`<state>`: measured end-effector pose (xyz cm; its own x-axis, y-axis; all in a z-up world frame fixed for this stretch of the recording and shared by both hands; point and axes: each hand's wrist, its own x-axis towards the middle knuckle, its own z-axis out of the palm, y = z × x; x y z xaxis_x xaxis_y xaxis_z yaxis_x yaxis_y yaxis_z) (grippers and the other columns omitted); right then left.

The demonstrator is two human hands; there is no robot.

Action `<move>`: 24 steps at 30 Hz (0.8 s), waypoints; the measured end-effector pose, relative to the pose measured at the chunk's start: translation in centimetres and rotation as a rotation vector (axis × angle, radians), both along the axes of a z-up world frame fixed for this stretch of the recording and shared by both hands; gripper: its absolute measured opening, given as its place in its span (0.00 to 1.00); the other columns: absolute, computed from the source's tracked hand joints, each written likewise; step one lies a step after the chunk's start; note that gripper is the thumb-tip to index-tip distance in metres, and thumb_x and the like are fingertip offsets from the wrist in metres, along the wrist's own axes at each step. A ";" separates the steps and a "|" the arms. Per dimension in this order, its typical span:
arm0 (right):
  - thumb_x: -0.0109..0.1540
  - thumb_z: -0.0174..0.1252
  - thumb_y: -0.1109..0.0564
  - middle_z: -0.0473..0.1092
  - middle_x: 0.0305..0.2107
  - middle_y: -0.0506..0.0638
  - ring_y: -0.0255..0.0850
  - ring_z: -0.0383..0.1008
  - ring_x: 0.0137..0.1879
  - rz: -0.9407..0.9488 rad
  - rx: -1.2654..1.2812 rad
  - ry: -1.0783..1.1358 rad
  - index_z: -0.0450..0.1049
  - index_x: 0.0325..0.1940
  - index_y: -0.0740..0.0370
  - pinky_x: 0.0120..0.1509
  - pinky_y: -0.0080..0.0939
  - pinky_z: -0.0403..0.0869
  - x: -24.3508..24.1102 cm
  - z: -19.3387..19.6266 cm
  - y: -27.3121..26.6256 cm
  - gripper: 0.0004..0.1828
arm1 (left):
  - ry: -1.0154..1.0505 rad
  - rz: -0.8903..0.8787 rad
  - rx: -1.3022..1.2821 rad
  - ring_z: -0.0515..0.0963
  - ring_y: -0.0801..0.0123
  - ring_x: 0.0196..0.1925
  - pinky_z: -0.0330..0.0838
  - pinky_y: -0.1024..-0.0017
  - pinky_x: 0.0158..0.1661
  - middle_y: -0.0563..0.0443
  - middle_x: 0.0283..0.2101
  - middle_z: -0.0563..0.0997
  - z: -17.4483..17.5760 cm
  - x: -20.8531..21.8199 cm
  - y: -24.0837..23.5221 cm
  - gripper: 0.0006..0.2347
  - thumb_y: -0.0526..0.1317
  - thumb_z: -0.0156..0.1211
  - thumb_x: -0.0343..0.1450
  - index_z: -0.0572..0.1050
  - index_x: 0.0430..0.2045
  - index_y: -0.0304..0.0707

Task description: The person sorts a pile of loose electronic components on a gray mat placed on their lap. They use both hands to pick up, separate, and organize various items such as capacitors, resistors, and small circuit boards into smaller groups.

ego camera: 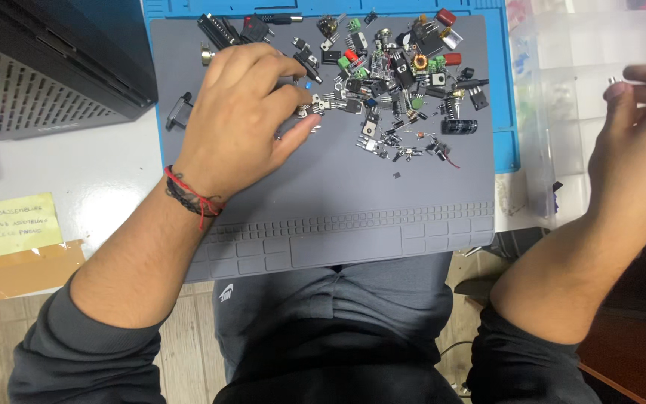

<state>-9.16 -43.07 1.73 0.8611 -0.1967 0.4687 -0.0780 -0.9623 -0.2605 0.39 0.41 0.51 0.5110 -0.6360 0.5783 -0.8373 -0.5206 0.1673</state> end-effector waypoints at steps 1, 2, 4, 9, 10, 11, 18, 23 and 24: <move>0.81 0.59 0.68 0.75 0.46 0.54 0.43 0.70 0.43 -0.001 -0.001 -0.001 0.76 0.64 0.68 0.45 0.47 0.68 0.1 -0.3 -0.7 0.07 | -0.001 -0.001 -0.001 0.74 0.48 0.53 0.68 0.53 0.52 0.46 0.49 0.78 0.0 0.0 -0.1 0.09 0.41 0.73 0.74 0.79 0.34 0.37; 0.81 0.58 0.67 0.77 0.45 0.52 0.42 0.73 0.43 -0.026 0.011 0.021 0.76 0.63 0.68 0.43 0.46 0.70 0.2 -0.7 -1.3 0.06 | 0.000 0.006 -0.013 0.74 0.47 0.54 0.68 0.52 0.53 0.45 0.49 0.79 0.1 -0.1 0.0 0.09 0.41 0.72 0.75 0.79 0.36 0.35; 0.81 0.57 0.66 0.78 0.44 0.50 0.41 0.75 0.43 -0.039 0.029 0.049 0.76 0.62 0.68 0.42 0.45 0.71 0.5 -2.3 -3.3 0.06 | 0.006 0.025 -0.018 0.74 0.47 0.55 0.68 0.50 0.53 0.44 0.50 0.79 0.4 -0.3 0.1 0.09 0.41 0.70 0.76 0.79 0.39 0.34; 0.84 0.44 0.58 0.75 0.53 0.57 0.50 0.75 0.59 0.006 0.134 0.052 0.72 0.66 0.68 0.55 0.52 0.70 0.4 -1.8 -1.7 0.14 | 0.031 0.117 -0.154 0.70 0.41 0.60 0.68 0.46 0.52 0.36 0.54 0.74 1.2 -0.4 0.2 0.12 0.25 0.54 0.70 0.75 0.48 0.28; 0.84 0.44 0.58 0.75 0.53 0.57 0.50 0.75 0.59 0.012 0.135 0.052 0.72 0.66 0.68 0.55 0.52 0.70 0.3 -1.5 -1.1 0.14 | 0.030 0.123 -0.153 0.70 0.41 0.60 0.68 0.46 0.52 0.36 0.54 0.74 1.2 -0.4 0.2 0.12 0.25 0.54 0.70 0.75 0.48 0.28; 0.85 0.47 0.59 0.75 0.54 0.61 0.50 0.75 0.56 0.053 0.086 0.019 0.74 0.67 0.70 0.51 0.50 0.70 0.3 -1.3 -0.5 0.14 | 0.021 0.118 -0.163 0.70 0.41 0.59 0.68 0.46 0.52 0.36 0.54 0.74 1.3 -0.4 0.2 0.12 0.25 0.53 0.69 0.76 0.47 0.28; 0.78 0.63 0.72 0.77 0.51 0.65 0.55 0.73 0.53 0.572 0.088 0.086 0.79 0.60 0.76 0.62 0.52 0.70 2.1 3.2 11.0 0.07 | 0.035 0.105 -0.158 0.68 0.44 0.59 0.68 0.46 0.52 0.40 0.54 0.73 0.7 -0.4 0.1 0.16 0.23 0.52 0.62 0.75 0.43 0.30; 0.70 0.67 0.57 0.78 0.43 0.53 0.52 0.76 0.50 0.907 -0.036 0.190 0.81 0.51 0.63 0.58 0.52 0.72 5.9 2.0 18.9 0.08 | 0.185 0.137 -0.365 0.69 0.47 0.63 0.65 0.50 0.60 0.41 0.59 0.71 0.6 -0.8 -0.2 0.13 0.33 0.48 0.75 0.68 0.54 0.34; 0.68 0.66 0.54 0.77 0.40 0.49 0.50 0.74 0.46 0.981 -0.111 0.233 0.80 0.48 0.60 0.54 0.51 0.71 6.6 1.6 20.1 0.08 | 0.267 0.149 -0.490 0.69 0.50 0.67 0.61 0.54 0.69 0.43 0.64 0.69 0.3 -0.9 -0.2 0.16 0.44 0.48 0.81 0.62 0.62 0.38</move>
